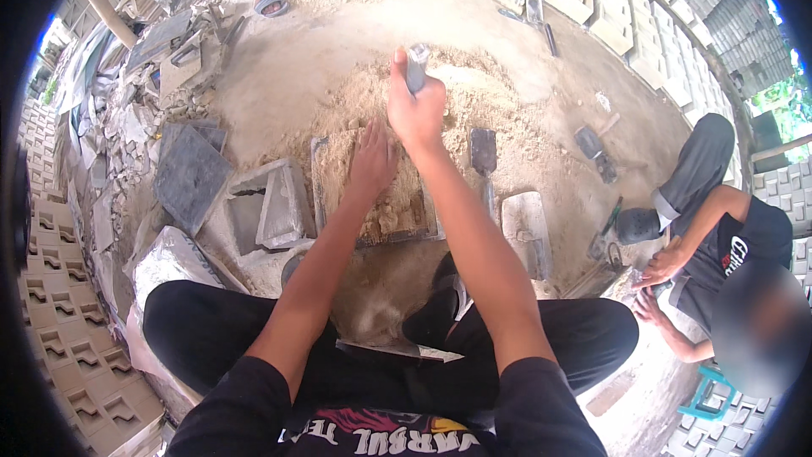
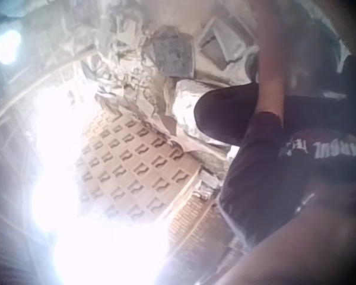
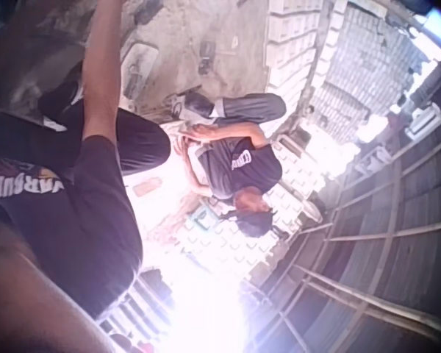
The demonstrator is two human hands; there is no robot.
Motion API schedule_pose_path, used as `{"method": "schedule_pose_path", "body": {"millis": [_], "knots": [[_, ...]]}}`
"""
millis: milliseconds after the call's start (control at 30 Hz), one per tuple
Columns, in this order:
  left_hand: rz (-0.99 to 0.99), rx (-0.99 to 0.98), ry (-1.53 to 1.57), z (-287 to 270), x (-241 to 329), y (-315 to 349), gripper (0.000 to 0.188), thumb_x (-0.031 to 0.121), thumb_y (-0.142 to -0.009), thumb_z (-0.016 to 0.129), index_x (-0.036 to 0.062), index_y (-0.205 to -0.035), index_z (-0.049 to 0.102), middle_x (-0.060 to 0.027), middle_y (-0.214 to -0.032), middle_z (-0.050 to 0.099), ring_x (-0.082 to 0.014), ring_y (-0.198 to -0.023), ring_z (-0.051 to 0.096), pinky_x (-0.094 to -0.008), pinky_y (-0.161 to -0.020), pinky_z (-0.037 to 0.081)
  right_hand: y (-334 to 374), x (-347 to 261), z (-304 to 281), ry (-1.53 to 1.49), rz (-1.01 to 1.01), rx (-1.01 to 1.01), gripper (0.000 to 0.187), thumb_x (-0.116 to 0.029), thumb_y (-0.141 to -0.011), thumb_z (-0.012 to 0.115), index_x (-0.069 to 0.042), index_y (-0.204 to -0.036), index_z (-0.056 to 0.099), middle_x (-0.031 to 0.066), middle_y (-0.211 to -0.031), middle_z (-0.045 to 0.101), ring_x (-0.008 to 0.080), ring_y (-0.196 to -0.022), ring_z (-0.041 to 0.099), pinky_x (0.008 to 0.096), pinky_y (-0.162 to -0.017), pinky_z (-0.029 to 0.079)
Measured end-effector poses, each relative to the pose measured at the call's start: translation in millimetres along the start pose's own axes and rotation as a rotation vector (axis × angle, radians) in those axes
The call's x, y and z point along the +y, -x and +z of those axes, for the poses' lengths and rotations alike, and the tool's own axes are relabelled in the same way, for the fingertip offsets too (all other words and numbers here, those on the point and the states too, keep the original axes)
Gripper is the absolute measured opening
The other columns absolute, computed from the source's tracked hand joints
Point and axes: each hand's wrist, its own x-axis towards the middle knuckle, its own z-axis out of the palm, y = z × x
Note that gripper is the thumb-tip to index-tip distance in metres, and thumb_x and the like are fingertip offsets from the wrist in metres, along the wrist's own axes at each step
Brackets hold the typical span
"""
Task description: The person uses a trowel to scrape and level sand inside a rectangular mold while seated on the floor. They use their hands to pat down and compress the sand within the frame.
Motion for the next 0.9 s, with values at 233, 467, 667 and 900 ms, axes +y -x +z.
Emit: {"method": "schedule_pose_path", "body": {"millis": [233,467,667,900], "knots": [[0.003,-0.026,0.069,1,12,4,0.056,0.029,-0.100,0.028,-0.0055,-0.143,0.033,-0.0218,-0.151,0.032,-0.0345,-0.143,0.025,-0.0438,-0.118,0.019,0,8,-3,-0.119,0.028,0.026,0.053,-0.028,-0.097,0.056,-0.007,-0.050,0.047,0.0006,-0.044,0.047,0.0089,-0.039,0.041,0.0308,-0.040,0.028],[0.052,-0.035,0.119,3,24,20,0.054,0.029,-0.101,0.027,-0.0037,-0.143,0.034,-0.0220,-0.149,0.034,-0.0338,-0.142,0.026,-0.0448,-0.118,0.015,8,17,-11,-0.136,0.019,-0.013,0.051,-0.021,-0.096,0.058,-0.007,-0.049,0.045,-0.0006,-0.043,0.046,0.0086,-0.038,0.038,0.0305,-0.038,0.026],[-0.010,-0.013,0.076,-2,29,27,0.054,0.029,-0.101,0.028,-0.0029,-0.145,0.032,-0.0221,-0.149,0.034,-0.0342,-0.143,0.025,-0.0436,-0.118,0.016,12,21,-21,-0.110,0.110,0.011,0.049,-0.021,-0.096,0.058,-0.007,-0.050,0.050,0.0009,-0.046,0.049,0.0093,-0.040,0.044,0.0307,-0.039,0.029],[0.110,-0.029,0.064,-2,35,64,0.055,0.026,-0.098,0.033,-0.0065,-0.142,0.034,-0.0244,-0.148,0.035,-0.0355,-0.141,0.028,-0.0439,-0.117,0.021,44,19,-30,-0.073,-0.033,0.006,0.047,-0.023,-0.097,0.055,-0.012,-0.053,0.046,-0.0013,-0.046,0.045,0.0082,-0.039,0.039,0.0282,-0.038,0.028]]}}
